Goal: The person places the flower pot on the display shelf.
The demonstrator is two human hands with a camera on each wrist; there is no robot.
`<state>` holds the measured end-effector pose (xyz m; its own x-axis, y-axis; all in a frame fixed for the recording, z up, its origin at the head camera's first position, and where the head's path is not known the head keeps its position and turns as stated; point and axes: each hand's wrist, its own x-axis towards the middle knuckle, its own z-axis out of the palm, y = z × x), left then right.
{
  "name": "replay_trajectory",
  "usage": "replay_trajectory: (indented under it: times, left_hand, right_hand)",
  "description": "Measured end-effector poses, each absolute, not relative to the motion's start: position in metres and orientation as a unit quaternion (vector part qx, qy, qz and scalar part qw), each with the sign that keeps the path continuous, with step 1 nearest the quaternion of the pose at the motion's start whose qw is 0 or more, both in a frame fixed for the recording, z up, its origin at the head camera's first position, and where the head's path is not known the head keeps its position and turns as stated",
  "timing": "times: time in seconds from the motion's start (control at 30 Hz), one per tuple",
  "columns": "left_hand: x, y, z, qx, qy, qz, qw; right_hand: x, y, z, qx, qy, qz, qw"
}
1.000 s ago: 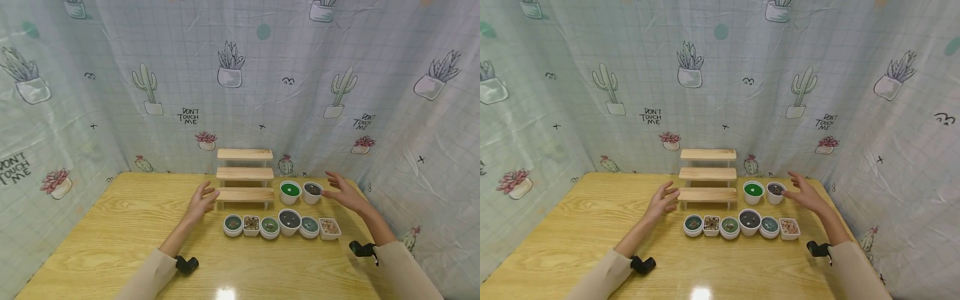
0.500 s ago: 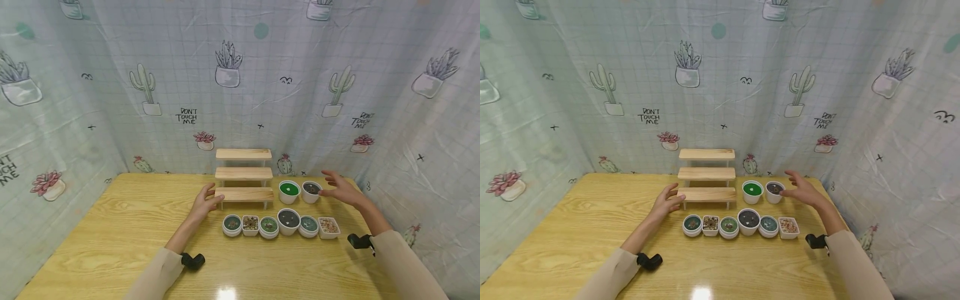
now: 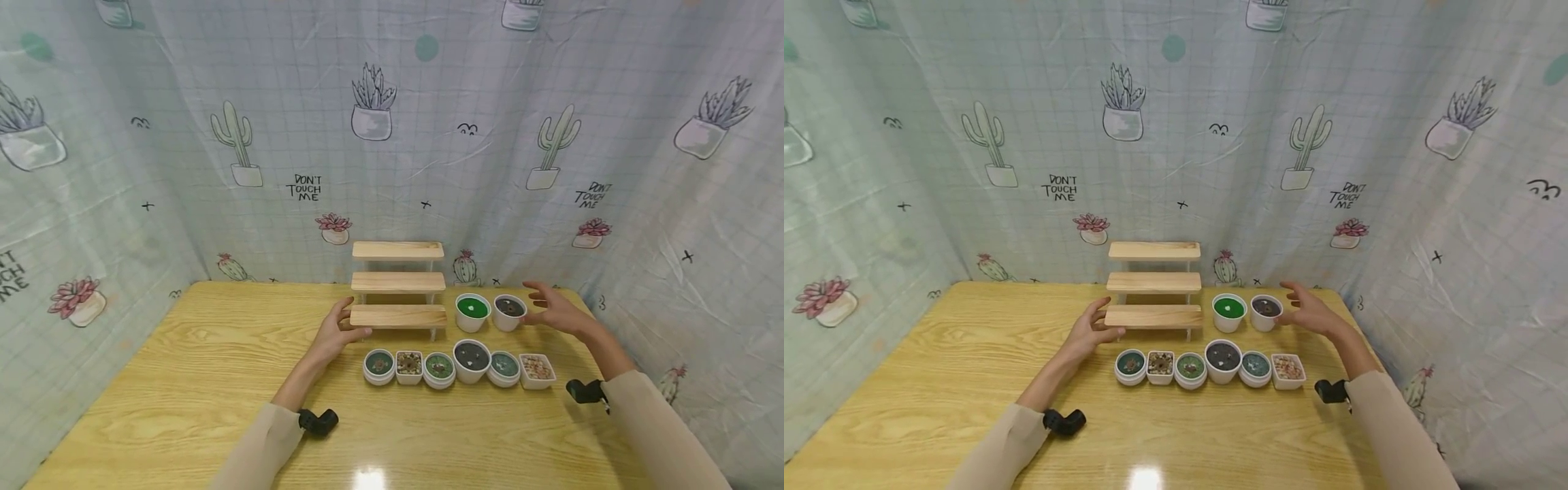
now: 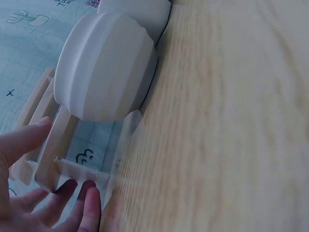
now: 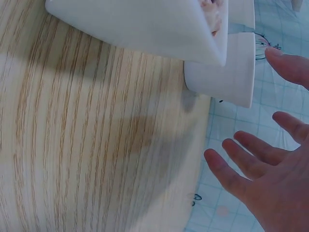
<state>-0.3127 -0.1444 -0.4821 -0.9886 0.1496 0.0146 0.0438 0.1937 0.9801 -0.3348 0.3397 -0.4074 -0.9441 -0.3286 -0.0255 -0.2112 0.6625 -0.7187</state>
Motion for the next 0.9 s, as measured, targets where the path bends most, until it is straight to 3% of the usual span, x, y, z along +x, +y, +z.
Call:
replay_trajectory:
  times: [0.9]
  left_hand:
    - [-0.317, -0.152, -0.484, 0.074, 0.773, 0.629, 0.045]
  right_hand:
    - [-0.353, 0.330, -0.418, -0.152, 0.906, -0.380, 0.110]
